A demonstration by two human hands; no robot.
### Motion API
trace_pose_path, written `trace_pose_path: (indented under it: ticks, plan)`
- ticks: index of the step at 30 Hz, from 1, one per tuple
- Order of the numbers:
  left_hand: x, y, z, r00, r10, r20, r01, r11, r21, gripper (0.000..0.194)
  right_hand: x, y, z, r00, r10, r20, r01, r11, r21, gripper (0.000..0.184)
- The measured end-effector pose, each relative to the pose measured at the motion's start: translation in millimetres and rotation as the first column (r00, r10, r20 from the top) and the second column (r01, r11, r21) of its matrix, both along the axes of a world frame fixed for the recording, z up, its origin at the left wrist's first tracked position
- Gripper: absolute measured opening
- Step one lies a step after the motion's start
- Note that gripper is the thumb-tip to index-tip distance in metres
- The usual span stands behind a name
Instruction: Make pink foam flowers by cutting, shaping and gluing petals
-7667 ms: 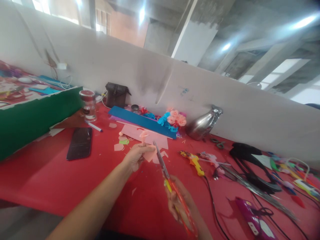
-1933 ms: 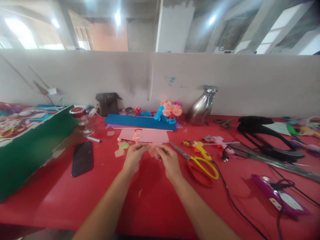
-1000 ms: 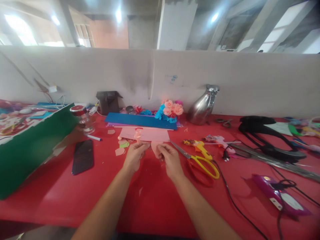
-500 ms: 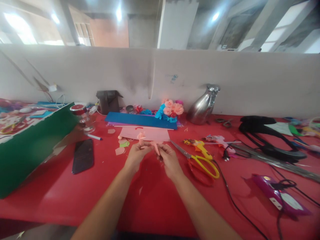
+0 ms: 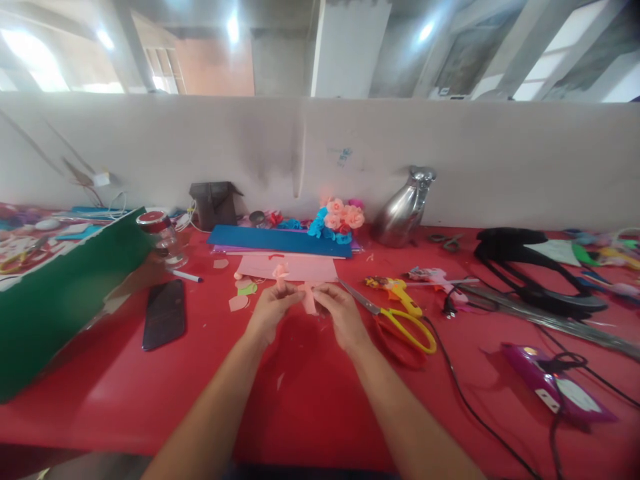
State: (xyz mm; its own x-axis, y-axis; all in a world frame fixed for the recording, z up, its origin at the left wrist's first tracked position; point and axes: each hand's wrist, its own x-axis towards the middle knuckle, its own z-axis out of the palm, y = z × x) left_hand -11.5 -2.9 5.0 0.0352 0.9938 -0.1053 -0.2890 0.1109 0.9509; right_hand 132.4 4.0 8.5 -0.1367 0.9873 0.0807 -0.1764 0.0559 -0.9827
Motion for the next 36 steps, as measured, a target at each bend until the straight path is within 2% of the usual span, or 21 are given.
trace_pose_path:
  ticks: [14, 18, 21, 28, 36]
  plan:
    - [1.2, -0.5, -2.2, 0.999, 0.010, -0.048, -0.010, 1.000, 0.005, 0.019, -1.4, -0.9, -0.4, 0.997, 0.005, 0.072, -0.003, 1.000, -0.018, 0.015]
    - [3.2, -1.3, -2.0, 0.991, 0.093, -0.094, -0.088, 0.994, 0.060, 0.018, -3.8, -1.6, -2.0, 0.996, -0.006, 0.092, 0.008, 1.000, -0.022, 0.016]
    - [4.0, -1.8, -0.5, 0.993, 0.086, -0.085, -0.078, 0.992, 0.095, 0.011, -5.6, -1.5, -3.1, 0.996, -0.020, 0.083, 0.022, 1.000, -0.021, 0.014]
    - [3.8, -1.7, 2.2, 0.996, 0.079, -0.030, -0.079, 0.997, 0.019, 0.014, -6.7, 1.5, -7.6, 0.995, -0.029, 0.100, 0.028, 1.000, 0.010, 0.013]
    - [3.1, -0.2, -0.6, 0.997, 0.070, -0.013, -0.070, 0.997, 0.015, 0.015, -6.2, 1.5, -10.3, 0.983, -0.073, 0.169, 0.071, 0.997, 0.019, 0.012]
